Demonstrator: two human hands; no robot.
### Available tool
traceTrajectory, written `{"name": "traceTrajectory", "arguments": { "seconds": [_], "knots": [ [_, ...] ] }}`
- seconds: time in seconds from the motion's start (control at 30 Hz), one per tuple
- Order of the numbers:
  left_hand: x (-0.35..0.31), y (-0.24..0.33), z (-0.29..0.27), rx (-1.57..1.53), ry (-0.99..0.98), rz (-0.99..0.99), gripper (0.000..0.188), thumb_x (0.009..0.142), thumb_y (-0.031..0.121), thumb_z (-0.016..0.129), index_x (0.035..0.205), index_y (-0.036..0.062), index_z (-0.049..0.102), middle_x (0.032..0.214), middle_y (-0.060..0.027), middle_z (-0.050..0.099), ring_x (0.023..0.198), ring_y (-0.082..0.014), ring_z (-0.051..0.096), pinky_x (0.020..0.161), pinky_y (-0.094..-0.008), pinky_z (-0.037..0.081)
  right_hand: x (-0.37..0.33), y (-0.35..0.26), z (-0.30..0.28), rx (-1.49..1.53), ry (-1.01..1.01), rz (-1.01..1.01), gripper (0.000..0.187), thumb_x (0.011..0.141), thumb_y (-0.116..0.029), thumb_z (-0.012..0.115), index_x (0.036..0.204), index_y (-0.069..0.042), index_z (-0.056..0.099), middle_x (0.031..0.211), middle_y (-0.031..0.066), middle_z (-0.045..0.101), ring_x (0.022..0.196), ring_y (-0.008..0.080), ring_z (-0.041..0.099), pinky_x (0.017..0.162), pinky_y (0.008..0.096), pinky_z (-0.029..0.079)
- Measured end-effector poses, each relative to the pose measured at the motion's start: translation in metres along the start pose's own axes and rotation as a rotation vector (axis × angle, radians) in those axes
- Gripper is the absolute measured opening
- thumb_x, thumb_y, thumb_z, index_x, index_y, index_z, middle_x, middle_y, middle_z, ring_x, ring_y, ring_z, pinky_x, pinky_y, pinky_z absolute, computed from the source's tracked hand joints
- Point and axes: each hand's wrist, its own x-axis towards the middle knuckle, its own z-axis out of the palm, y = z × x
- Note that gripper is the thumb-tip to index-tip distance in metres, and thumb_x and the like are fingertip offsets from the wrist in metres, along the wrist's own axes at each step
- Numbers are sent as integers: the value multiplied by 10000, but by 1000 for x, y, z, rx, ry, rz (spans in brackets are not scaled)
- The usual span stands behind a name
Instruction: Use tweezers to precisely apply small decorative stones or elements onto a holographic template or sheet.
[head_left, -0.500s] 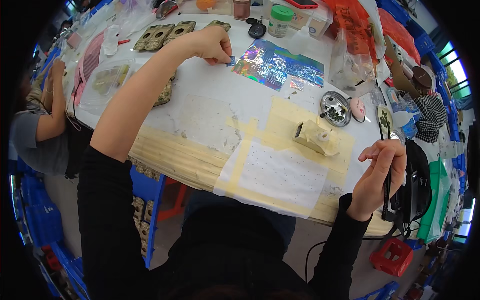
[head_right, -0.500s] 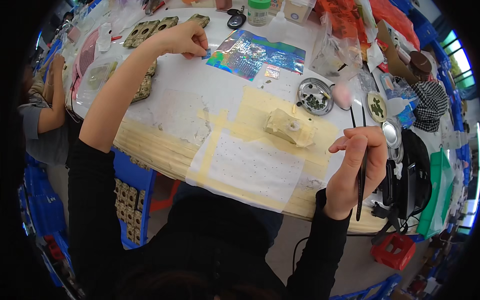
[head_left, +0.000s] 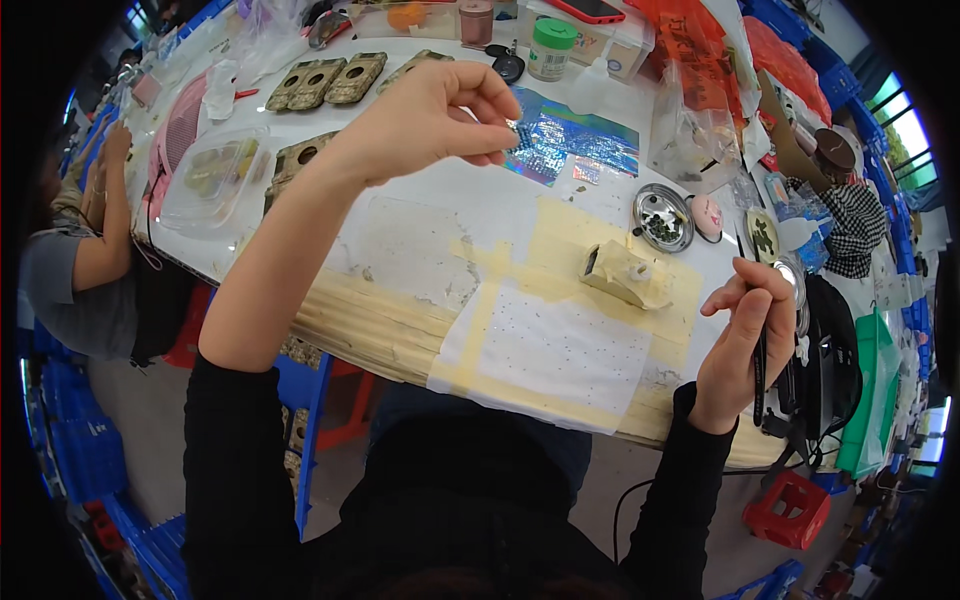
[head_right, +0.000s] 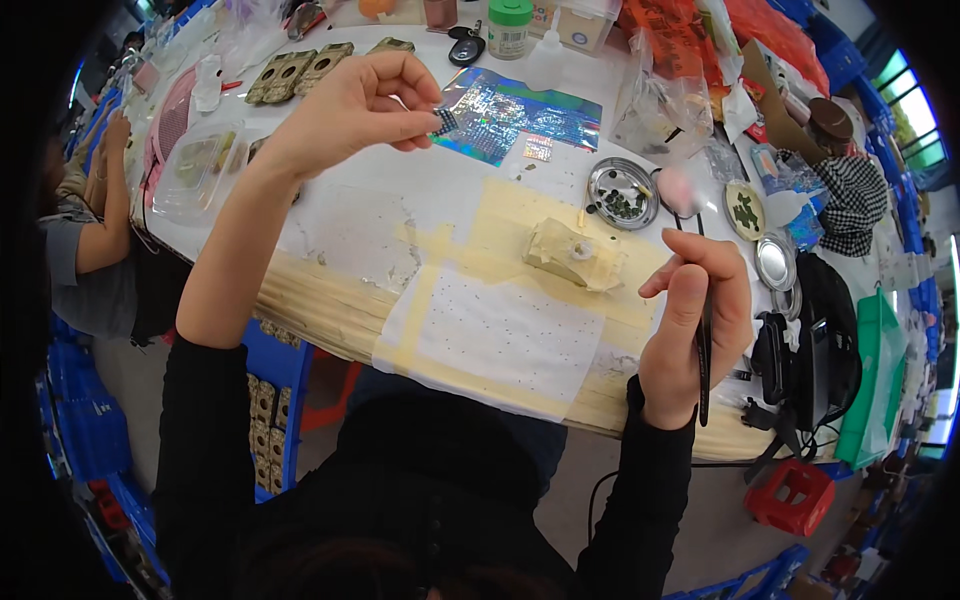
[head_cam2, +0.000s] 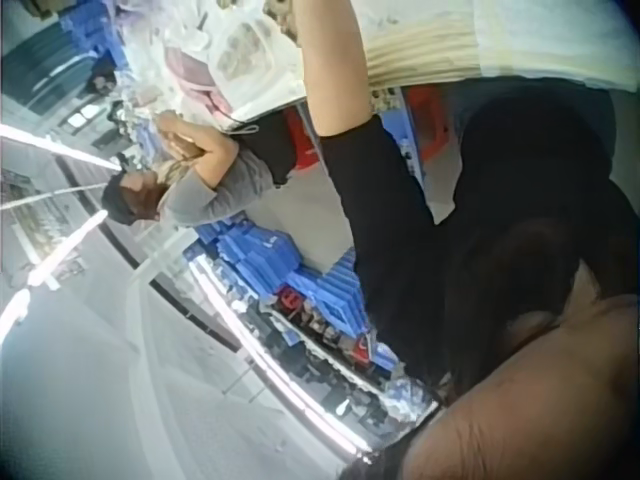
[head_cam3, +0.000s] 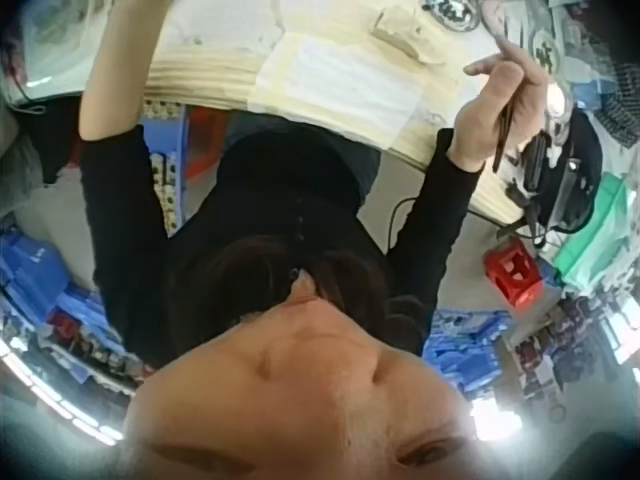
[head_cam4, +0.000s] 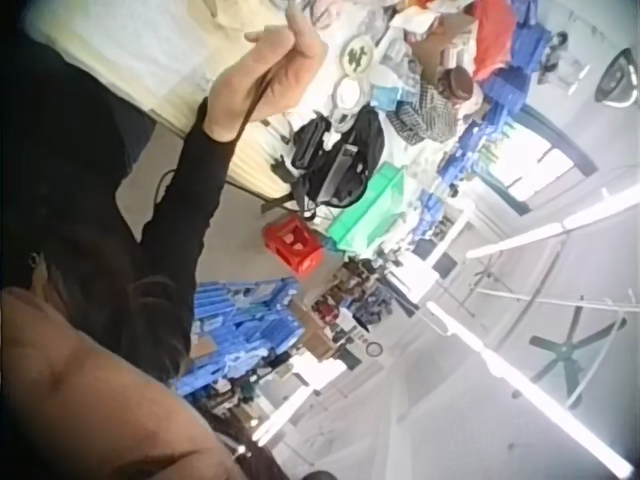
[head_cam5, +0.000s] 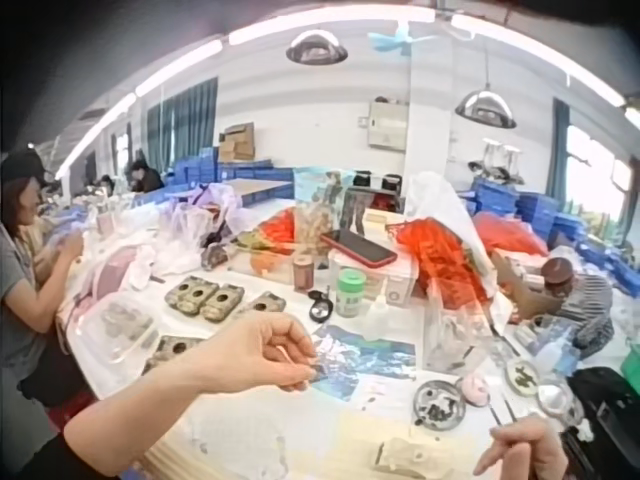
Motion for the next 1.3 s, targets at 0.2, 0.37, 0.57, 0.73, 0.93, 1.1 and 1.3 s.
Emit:
{"name": "traceTrajectory", "arguments": {
  "seconds": [0.2, 0.37, 0.57, 0.73, 0.93, 1.1, 1.3],
  "knots": [
    [-21, 29, 57, -363, -117, 53, 488, 793, 7, 690, 1250, -12, 518, 837, -10, 563, 739, -96, 654, 647, -204, 527, 8, -21, 24, -17, -192, -47, 215, 973, -147, 494, 1059, 25, 589, 846, 114, 662, 743, 161, 641, 700, 273, 512],
    [-26, 25, 73, -586, -174, 28, 538, 792, 5, 703, 1283, -7, 483, 850, -18, 570, 736, -111, 662, 658, -215, 541, 24, -28, 41, -32, -301, -35, 202, 800, 16, 691, 844, 5, 494, 829, 78, 631, 736, 122, 615, 674, 233, 485],
    [-34, 17, 70, -695, -186, -19, 508, 821, 17, 672, 1288, 2, 474, 862, -58, 629, 741, -127, 671, 666, -232, 563, 18, -21, 50, 114, -314, 110, 167, 815, 60, 652, 836, -5, 499, 783, 40, 611, 686, 62, 558, 641, 202, 460],
    [-35, 17, 67, -728, -141, -84, 466, 862, 70, 632, 1292, 2, 468, 848, -74, 660, 750, -132, 672, 661, -234, 564, 18, -24, 52, 230, -273, 229, 145, 830, 62, 631, 839, 12, 495, 776, 59, 613, 715, 94, 619, 655, 214, 502],
    [-36, 12, 69, -708, -112, -38, 484, 859, 76, 636, 1302, 1, 456, 849, -62, 663, 755, -111, 649, 671, -235, 547, 16, -20, 51, 206, -289, 223, 149, 828, 66, 633, 843, 18, 492, 788, 62, 606, 726, 102, 635, 648, 217, 511],
    [-36, 12, 73, -719, -126, -34, 543, 835, 64, 667, 1320, 1, 431, 834, -46, 656, 732, -89, 625, 671, -220, 526, 15, -20, 51, 198, -301, 218, 151, 824, 69, 636, 848, 17, 496, 788, 50, 597, 729, 101, 636, 648, 214, 509],
    [-34, 5, 73, -675, -102, -9, 574, 822, 59, 684, 1327, -4, 418, 806, -31, 643, 710, -79, 613, 661, -213, 512, 13, -18, 50, 91, -312, 148, 165, 812, 45, 661, 884, 15, 517, 804, 57, 610, 726, 101, 629, 669, 214, 510]
  ]
}}
